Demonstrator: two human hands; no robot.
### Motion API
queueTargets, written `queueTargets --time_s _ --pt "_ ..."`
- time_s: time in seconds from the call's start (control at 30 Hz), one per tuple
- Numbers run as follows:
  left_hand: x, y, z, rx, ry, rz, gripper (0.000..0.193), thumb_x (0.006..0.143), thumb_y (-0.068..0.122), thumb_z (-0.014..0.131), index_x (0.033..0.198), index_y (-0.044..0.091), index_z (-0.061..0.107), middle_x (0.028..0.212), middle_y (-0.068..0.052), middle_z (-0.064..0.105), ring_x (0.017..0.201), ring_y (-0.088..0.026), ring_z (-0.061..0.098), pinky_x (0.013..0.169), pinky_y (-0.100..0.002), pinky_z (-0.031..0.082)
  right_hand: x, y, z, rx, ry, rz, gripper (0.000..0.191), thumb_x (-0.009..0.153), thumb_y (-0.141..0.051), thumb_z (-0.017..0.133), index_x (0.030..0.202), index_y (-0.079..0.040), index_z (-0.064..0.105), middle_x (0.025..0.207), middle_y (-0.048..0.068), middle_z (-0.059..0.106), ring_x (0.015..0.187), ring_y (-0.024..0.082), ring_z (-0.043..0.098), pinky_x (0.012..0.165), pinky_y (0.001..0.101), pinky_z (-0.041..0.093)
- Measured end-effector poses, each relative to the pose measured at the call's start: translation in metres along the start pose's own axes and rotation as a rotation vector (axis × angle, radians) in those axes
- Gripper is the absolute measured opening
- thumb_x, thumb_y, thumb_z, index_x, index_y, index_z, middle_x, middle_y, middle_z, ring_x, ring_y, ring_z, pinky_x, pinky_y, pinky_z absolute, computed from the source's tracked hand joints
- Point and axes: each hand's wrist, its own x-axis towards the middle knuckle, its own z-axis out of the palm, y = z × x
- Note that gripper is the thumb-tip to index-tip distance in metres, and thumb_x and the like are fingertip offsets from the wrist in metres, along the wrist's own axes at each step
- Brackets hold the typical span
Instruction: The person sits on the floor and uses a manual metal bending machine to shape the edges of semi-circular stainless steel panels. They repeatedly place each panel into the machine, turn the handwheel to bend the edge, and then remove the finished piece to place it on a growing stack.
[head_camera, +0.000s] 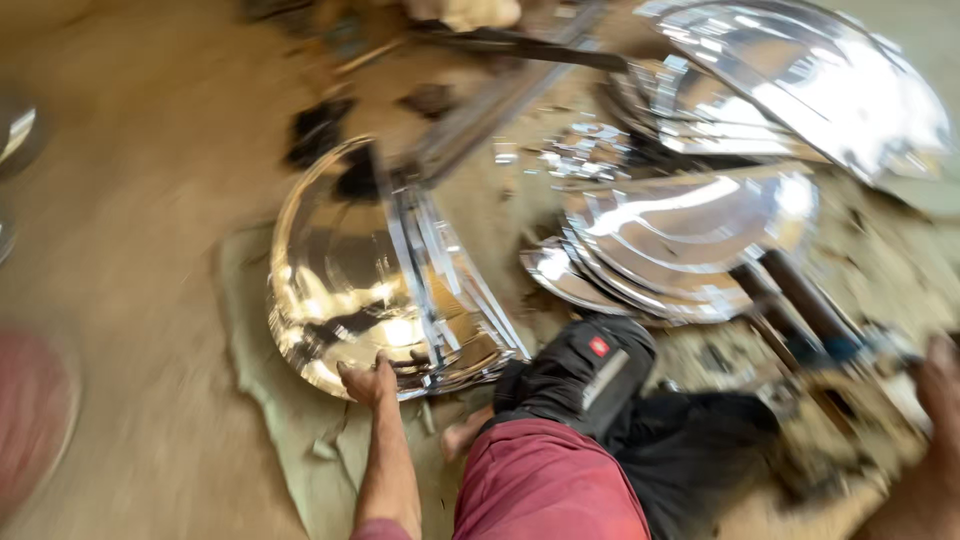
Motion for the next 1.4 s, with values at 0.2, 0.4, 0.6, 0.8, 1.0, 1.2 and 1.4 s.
queueTargets --time_s 0.2,0.4,0.6,0.8,1.0,1.2,1.4 --pt "-0.086 0.097 0.118 -0.481 -0.618 0.111 0.043 0.085 0.021 0.078 0.118 -0.004 0.067 0.100 -0.015 0.074 0.088 -0.024 0.072 0.081 -0.037 0.059 0.002 0.011 -0.014 0.033 0.008 0.158 0.026 0.110 -0.032 0.067 0.115 -0.007 0.071 0.107 0.015 0.076 0.089 0.032 0.072 0.074 0.0479 0.055" --pt "-0.180 0.194 0.204 -0.533 -1.190 -0.022 0.034 0.089 0.016 0.072 0.119 0.001 0.065 0.096 -0.007 0.073 0.080 -0.019 0.069 0.072 -0.035 0.057 -0.004 -0.023 -0.037 -0.035 0.075 0.107 0.023 0.109 -0.032 0.070 0.109 -0.010 0.074 0.104 0.018 0.075 0.093 0.036 0.070 0.079 0.0497 0.053" --pt "-0.243 0.271 0.267 -0.617 -1.437 -0.605 0.035 0.099 0.019 0.068 0.127 -0.001 0.061 0.105 -0.011 0.068 0.084 -0.021 0.065 0.071 -0.036 0.054 0.007 -0.027 -0.039 -0.059 0.104 0.114 0.023 0.102 -0.032 0.070 0.108 -0.010 0.072 0.101 0.017 0.071 0.090 0.036 0.068 0.074 0.0501 0.052" --pt "-0.273 0.294 0.314 -0.576 -1.327 -0.715 0.039 0.094 0.016 0.063 0.129 -0.002 0.057 0.123 -0.016 0.063 0.106 -0.034 0.067 0.081 -0.052 0.054 0.013 -0.028 -0.033 -0.119 -0.034 0.301 0.024 0.104 -0.034 0.066 0.106 -0.010 0.069 0.095 0.011 0.074 0.083 0.026 0.069 0.067 0.0443 0.054" --pt "-0.282 0.295 0.330 0.034 -1.048 -0.394 0.054 0.088 0.031 0.074 0.125 -0.007 0.063 0.128 -0.027 0.065 0.113 -0.042 0.066 0.092 -0.048 0.053 0.012 -0.027 -0.029 -0.097 -0.025 0.274 0.021 0.106 -0.029 0.066 0.106 -0.009 0.069 0.098 0.010 0.075 0.081 0.023 0.068 0.070 0.0411 0.054" --pt "-0.284 0.314 0.344 -0.271 -1.141 -0.787 0.050 0.084 0.024 0.081 0.122 0.002 0.056 0.115 -0.014 0.064 0.107 -0.035 0.067 0.080 -0.048 0.059 0.013 -0.032 -0.033 -0.093 -0.014 0.270 0.022 0.104 -0.029 0.067 0.107 -0.008 0.069 0.101 0.011 0.073 0.082 0.024 0.069 0.068 0.0413 0.054" --pt "-0.269 0.336 0.336 -0.874 -1.279 -0.848 0.037 0.083 0.002 0.072 0.116 -0.010 0.058 0.102 -0.020 0.067 0.086 -0.038 0.068 0.056 -0.045 0.062 0.009 -0.039 -0.042 -0.094 0.009 0.264 0.024 0.104 -0.033 0.067 0.106 -0.009 0.071 0.104 0.014 0.072 0.092 0.031 0.069 0.073 0.0479 0.052"
